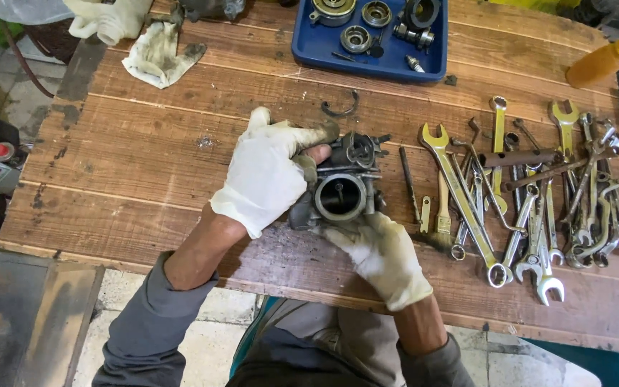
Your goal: Inspecting and cleaning an internal motorcycle engine component using a brush and wrench at a workbench.
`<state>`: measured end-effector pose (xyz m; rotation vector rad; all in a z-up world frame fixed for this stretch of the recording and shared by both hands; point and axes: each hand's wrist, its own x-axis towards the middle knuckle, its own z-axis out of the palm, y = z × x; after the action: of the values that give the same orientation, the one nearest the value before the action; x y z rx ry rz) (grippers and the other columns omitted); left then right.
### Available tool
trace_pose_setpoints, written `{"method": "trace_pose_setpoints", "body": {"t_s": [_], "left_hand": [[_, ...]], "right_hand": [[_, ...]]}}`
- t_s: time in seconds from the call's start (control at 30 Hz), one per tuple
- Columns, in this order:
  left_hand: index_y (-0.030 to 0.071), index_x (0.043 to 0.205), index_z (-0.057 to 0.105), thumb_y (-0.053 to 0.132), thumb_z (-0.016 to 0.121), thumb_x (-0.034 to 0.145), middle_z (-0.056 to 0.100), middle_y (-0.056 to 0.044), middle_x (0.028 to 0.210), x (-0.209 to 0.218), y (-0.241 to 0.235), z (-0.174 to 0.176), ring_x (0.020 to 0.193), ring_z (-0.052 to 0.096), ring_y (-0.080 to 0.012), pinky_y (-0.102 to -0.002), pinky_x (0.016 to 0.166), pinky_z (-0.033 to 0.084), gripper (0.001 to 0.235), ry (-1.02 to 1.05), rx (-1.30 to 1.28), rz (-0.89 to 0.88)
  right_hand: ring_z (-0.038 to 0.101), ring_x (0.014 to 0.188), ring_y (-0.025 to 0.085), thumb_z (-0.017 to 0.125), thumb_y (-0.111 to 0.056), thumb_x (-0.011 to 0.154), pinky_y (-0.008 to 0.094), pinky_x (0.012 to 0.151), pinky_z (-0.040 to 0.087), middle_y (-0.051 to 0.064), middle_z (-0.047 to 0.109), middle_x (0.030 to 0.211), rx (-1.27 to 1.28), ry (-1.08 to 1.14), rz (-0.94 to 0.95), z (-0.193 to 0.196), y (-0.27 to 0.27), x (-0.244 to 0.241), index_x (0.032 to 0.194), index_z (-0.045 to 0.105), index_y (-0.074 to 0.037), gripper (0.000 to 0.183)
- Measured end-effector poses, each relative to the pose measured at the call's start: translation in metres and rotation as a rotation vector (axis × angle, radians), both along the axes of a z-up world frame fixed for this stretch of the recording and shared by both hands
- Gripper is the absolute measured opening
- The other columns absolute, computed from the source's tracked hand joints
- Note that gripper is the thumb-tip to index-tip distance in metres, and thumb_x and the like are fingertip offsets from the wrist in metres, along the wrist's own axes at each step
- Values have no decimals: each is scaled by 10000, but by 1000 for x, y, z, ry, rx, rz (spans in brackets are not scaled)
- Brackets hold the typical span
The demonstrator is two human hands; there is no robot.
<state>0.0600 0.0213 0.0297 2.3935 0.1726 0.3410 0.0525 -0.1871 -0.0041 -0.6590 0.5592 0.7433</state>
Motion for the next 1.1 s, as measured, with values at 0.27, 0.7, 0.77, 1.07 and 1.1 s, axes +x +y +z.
{"method": "trace_pose_setpoints", "body": {"t_s": [0.27, 0.7, 0.77, 1.07, 1.1], "left_hand": [[272, 1106, 824, 351, 661, 951, 663, -19, 756, 17, 1, 6, 964, 448, -276, -412, 846, 407, 239, -34, -2, -41], [280, 990, 821, 382, 753, 915, 709, -46, 757, 9, -1, 0, 916, 640, -302, -370, 961, 528, 143, -219, 16, 18], [268, 992, 822, 384, 756, 917, 716, -56, 762, 7, -1, -3, 913, 656, -310, -374, 988, 518, 154, -233, 25, 26], [226, 999, 820, 360, 770, 924, 722, -75, 776, 6, 1, -7, 880, 702, -335, -406, 1060, 476, 161, -334, 68, 25], [242, 990, 820, 340, 760, 927, 708, -52, 759, 5, 1, -3, 868, 694, -316, -381, 1007, 509, 131, -334, 78, 10]], "right_hand": [[695, 972, 394, 496, -344, 958, 422, 926, 548, 328, 709, 1139, -186, -206, 99, 48, -15, -40, 1244, 590, 162, 589], [660, 1086, 397, 806, -143, 689, 585, 900, 587, 149, 640, 1136, -1387, -1638, 300, 50, 5, 9, 1327, 733, -251, 651], [686, 1012, 389, 802, -145, 683, 585, 820, 603, 133, 665, 1075, -1390, -1649, 320, 56, 5, 8, 1290, 744, -246, 618], [674, 786, 261, 797, -200, 727, 382, 672, 605, 84, 692, 892, -1263, -1945, -48, 9, -9, 2, 942, 806, -209, 216], [670, 702, 262, 784, -174, 753, 350, 654, 590, 123, 701, 839, -1121, -2046, -210, 3, -10, 2, 878, 808, -158, 129]]}}
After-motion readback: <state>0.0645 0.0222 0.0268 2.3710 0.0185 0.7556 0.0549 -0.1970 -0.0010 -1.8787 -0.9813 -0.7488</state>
